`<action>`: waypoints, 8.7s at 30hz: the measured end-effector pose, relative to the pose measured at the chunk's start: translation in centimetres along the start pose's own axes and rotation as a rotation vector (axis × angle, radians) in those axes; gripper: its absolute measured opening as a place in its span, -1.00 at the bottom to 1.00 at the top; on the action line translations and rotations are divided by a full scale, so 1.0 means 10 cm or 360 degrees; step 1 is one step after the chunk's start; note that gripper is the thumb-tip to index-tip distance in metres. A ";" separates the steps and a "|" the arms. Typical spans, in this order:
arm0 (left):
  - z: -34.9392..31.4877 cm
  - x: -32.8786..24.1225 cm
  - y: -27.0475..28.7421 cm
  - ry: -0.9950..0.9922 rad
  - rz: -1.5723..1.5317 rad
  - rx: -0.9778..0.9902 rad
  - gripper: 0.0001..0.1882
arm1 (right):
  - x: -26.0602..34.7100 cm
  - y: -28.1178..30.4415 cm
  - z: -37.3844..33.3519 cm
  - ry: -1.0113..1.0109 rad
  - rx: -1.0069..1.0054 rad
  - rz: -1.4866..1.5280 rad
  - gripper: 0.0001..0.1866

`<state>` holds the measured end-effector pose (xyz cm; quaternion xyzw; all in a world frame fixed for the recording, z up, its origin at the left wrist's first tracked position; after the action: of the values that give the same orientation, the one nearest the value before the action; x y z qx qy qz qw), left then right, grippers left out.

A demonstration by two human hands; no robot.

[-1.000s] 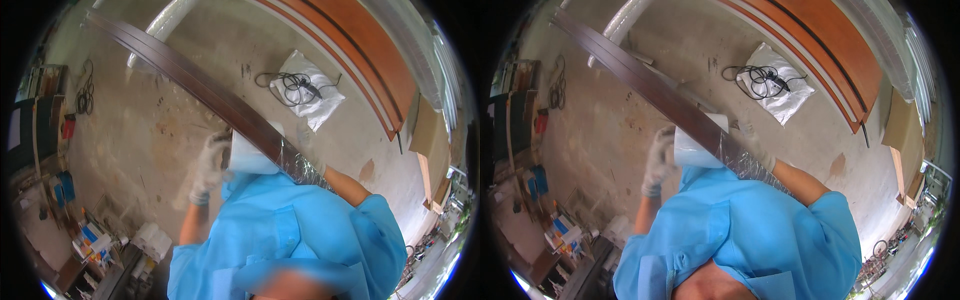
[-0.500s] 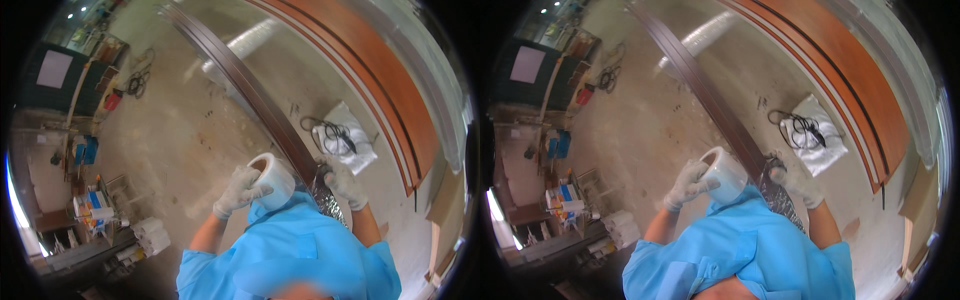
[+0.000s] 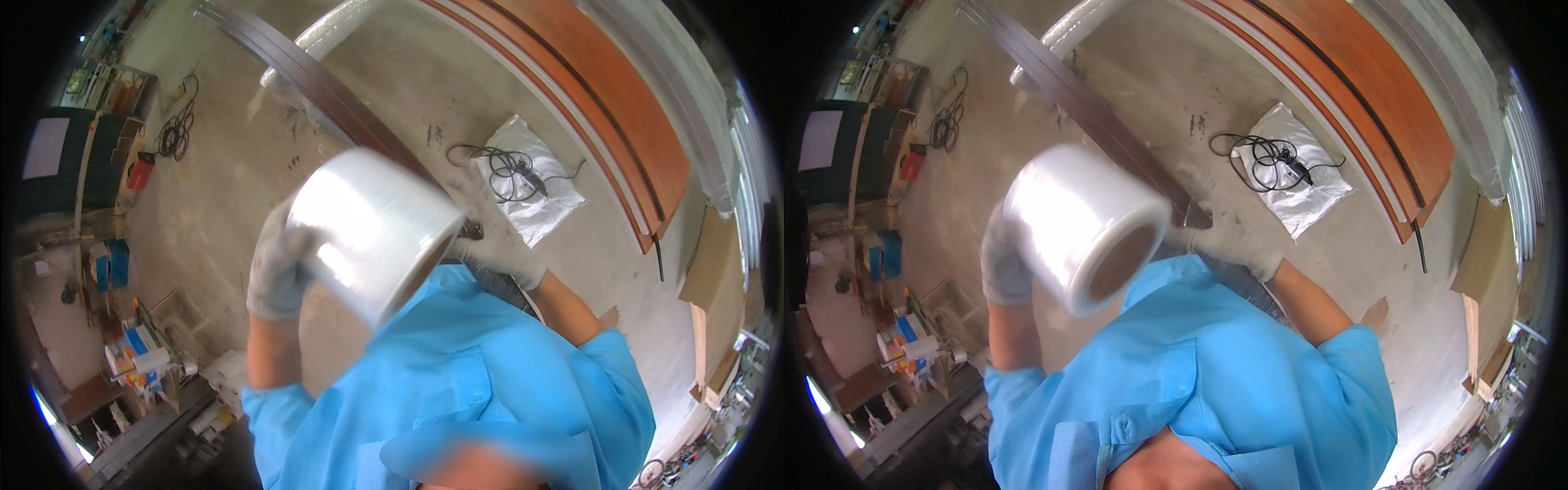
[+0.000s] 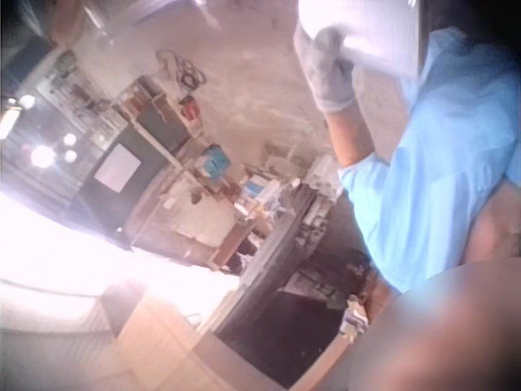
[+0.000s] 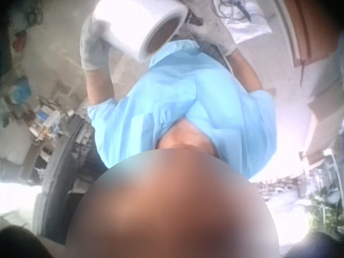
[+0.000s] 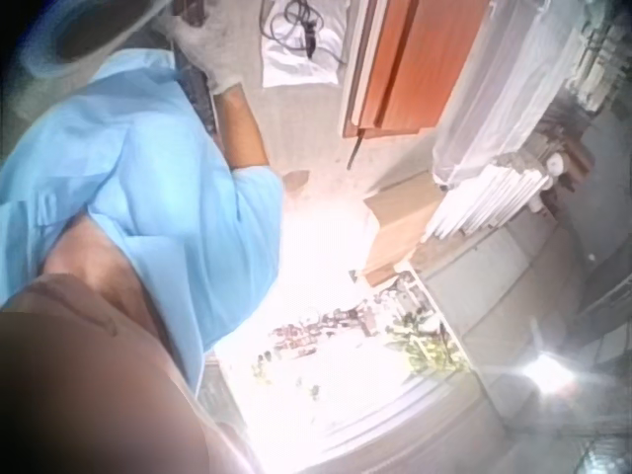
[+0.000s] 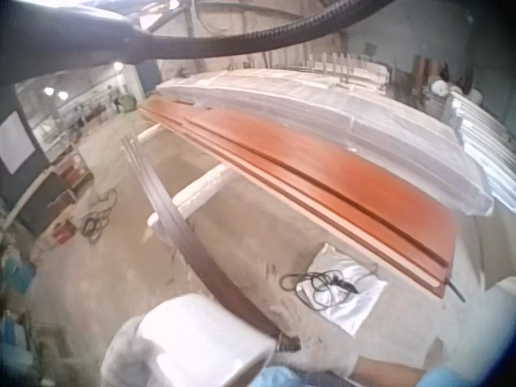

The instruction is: The person wraps a long, curved wooden trim piece with clear plastic stretch film. They hold the wood with one hand and rotate a roll of film with the other, applying multiple overlapping layers along the length of the piece.

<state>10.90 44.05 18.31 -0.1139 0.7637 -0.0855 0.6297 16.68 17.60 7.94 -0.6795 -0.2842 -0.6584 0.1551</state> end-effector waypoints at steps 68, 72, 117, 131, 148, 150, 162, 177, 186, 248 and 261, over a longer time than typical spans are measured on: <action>0.41 2.33 0.45 0.0431 0.0975 0.0577 0.05 | -1.84 -0.31 -0.05 -0.0738 -0.0197 0.0449 -0.48; 0.09 2.38 0.44 0.0589 0.0390 0.0414 0.10 | -1.78 -0.56 -0.10 -0.0533 0.0005 0.1360 -0.51; 1.30 1.15 -0.34 0.0325 -0.1227 -0.0338 -0.67 | -0.94 0.35 0.62 -0.0121 -0.0487 0.1131 -0.56; 1.00 1.45 -0.21 -0.0338 0.1694 0.0381 -0.17 | -1.45 -0.57 0.17 -0.0605 0.0087 0.1127 -0.46; 0.78 0.25 -0.47 0.0861 -0.0143 0.0280 -0.29 | 1.08 0.09 0.37 0.0979 0.0436 -0.0717 -0.34; 0.79 0.22 -0.47 0.0905 -0.0188 0.0266 -0.34 | 1.09 0.01 0.35 0.1014 0.0209 -0.0866 -0.37; 2.06 -0.14 0.09 -0.1006 0.3417 0.0563 -0.07 | -0.69 0.31 0.56 -0.0338 -0.0481 0.0722 -0.54; 3.75 -0.22 2.31 -0.0085 0.0696 -0.1448 -0.09 | -1.24 0.43 0.68 -0.0632 -0.0540 0.0599 -0.56; 4.91 -0.52 3.41 -0.0607 -0.0889 -0.0501 -0.22 | -1.19 0.47 1.17 -0.0903 -0.0842 0.0401 -0.57; 1.77 1.48 -0.37 0.0478 -0.1324 -0.0103 -0.55 | -0.39 0.80 0.30 -0.0144 -0.0380 0.0285 -0.56; 1.39 1.30 -0.05 0.0390 -0.1109 0.0030 -0.46 | -1.07 0.53 0.67 0.0085 -0.0374 0.0936 -0.31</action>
<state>22.23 40.11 3.48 -0.3503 0.7479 -0.3149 0.4677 25.50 15.36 -2.24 -0.7282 0.0066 -0.6314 0.2666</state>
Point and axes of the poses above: each hand's wrist, its own z-axis towards the middle knuckle, its own y-axis out of the back of the hand, x = y × z, the point moved 6 cm from there along z, towards the middle knuckle, and after that the axes turned 1 degree about y, right-handed, at the moved point
